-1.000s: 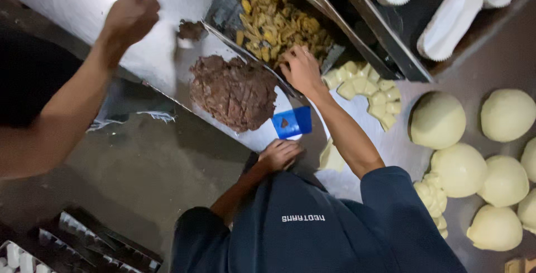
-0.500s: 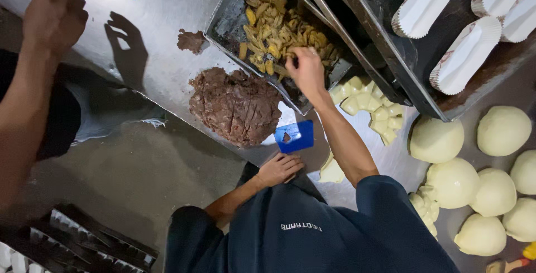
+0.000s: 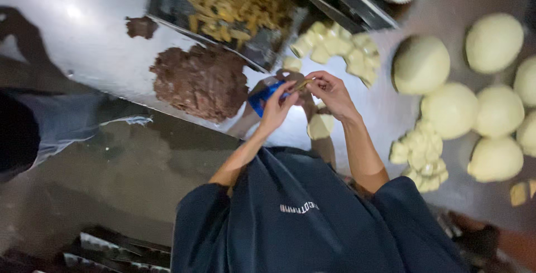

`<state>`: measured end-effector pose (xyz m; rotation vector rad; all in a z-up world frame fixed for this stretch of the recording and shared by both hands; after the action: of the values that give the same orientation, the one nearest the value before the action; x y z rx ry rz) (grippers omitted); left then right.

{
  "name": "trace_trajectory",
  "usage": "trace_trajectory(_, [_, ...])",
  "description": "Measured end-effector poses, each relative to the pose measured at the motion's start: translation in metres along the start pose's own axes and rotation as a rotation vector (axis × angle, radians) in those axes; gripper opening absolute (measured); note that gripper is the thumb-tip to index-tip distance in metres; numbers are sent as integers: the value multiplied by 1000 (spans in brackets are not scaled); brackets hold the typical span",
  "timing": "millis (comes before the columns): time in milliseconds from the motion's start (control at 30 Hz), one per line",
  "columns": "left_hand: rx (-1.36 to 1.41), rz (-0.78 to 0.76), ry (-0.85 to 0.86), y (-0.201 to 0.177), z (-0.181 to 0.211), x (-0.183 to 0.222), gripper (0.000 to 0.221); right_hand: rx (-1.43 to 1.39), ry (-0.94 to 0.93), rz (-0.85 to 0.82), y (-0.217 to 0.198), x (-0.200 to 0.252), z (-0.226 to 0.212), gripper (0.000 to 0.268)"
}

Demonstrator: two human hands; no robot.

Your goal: The person flattens pieces of dough by hand, adds a chocolate-like filling from a metal tray, rolls the dough into small logs, and places them into paper baking molds on a tray.

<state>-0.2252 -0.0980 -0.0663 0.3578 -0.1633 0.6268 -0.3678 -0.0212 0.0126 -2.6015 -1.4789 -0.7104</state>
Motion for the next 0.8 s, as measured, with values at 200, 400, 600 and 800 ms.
trace_trajectory(200, [-288, -202, 9, 58, -43, 11, 20, 84, 24, 135, -49, 95, 56, 22])
trace_trajectory(400, [-629, -153, 241, 101, -24, 28, 17, 624, -169, 311, -73, 120, 66, 20])
trace_trajectory(600, [-1159, 89, 481, 120, 14, 46, 16, 913, -357, 398, -67, 121, 52, 26])
trace_trajectory(800, [-1094, -64, 641, 122, 12, 24, 55, 928, -415, 195, -77, 95, 74, 60])
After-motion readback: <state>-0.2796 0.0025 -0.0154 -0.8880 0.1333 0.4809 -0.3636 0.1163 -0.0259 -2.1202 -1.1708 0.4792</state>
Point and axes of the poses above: each hand's wrist, its own x-axis away from the middle knuckle, its own y-axis out of the palm, z = x × y, the point moved 8 cm from there along -x, towards the middle knuckle, and after that the axes turned 5 degrees about -x, right-handed, at the moved point
